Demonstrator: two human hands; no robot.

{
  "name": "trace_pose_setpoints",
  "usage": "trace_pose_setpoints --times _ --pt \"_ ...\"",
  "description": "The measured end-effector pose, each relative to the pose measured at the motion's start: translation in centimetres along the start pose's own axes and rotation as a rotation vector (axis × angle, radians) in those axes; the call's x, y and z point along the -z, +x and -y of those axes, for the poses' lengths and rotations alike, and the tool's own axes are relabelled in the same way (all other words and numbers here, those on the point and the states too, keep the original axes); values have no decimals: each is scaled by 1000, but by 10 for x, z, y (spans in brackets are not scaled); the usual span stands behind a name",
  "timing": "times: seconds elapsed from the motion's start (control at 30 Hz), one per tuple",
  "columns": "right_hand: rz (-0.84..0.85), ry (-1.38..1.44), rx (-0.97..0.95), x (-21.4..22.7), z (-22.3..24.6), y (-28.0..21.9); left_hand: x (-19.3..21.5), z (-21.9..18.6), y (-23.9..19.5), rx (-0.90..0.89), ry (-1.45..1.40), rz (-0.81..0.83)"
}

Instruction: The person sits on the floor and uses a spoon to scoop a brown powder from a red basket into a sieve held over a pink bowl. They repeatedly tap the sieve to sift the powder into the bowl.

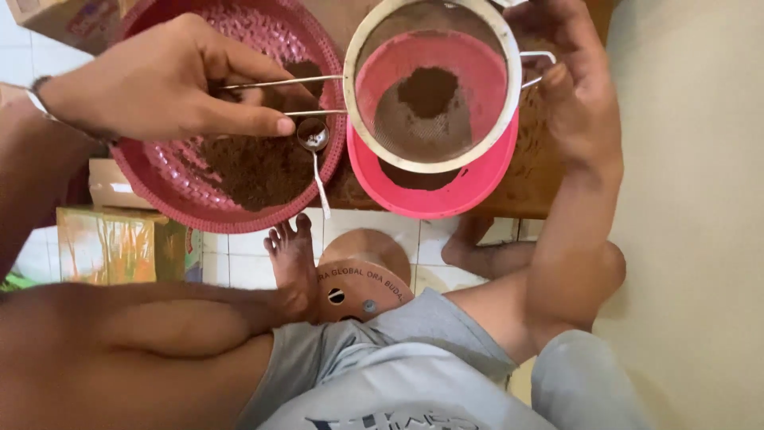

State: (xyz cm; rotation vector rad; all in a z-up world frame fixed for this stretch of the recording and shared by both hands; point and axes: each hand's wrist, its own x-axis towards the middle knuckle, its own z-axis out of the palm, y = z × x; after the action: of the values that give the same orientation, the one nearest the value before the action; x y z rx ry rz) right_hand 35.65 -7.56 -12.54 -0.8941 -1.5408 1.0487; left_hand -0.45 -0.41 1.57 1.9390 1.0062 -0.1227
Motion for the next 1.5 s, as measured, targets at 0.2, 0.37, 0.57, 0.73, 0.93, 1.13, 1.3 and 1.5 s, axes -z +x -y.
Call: trace_pose_setpoints --times 0.2,0.37,0.57,0.73,0.93,1.13,1.3,1.5 --pt "-39 3 -13 5 0 -8 -1 -9 5 -7 20 22" --pt "-85 -47 -52 9 2 -17 -4 -9 10 27 -11 -20" --pt "-90 -33 -62 16 5 -23 -7 -11 16 27 -119 6" --pt "-86 17 -21 18 5 -26 -10 -16 21 -31 -111 34" --pt "-116 -8 -36 17 14 -27 -10 -20 28 -17 -33 49" --pt "-110 35 -56 26 5 -33 -9 -18 36 -28 -87 104" --pt "-135 43 -103 27 5 -32 -8 -14 42 0 -148 113" --pt "-137 35 -77 31 -3 -36 -10 -11 48 16 -150 97"
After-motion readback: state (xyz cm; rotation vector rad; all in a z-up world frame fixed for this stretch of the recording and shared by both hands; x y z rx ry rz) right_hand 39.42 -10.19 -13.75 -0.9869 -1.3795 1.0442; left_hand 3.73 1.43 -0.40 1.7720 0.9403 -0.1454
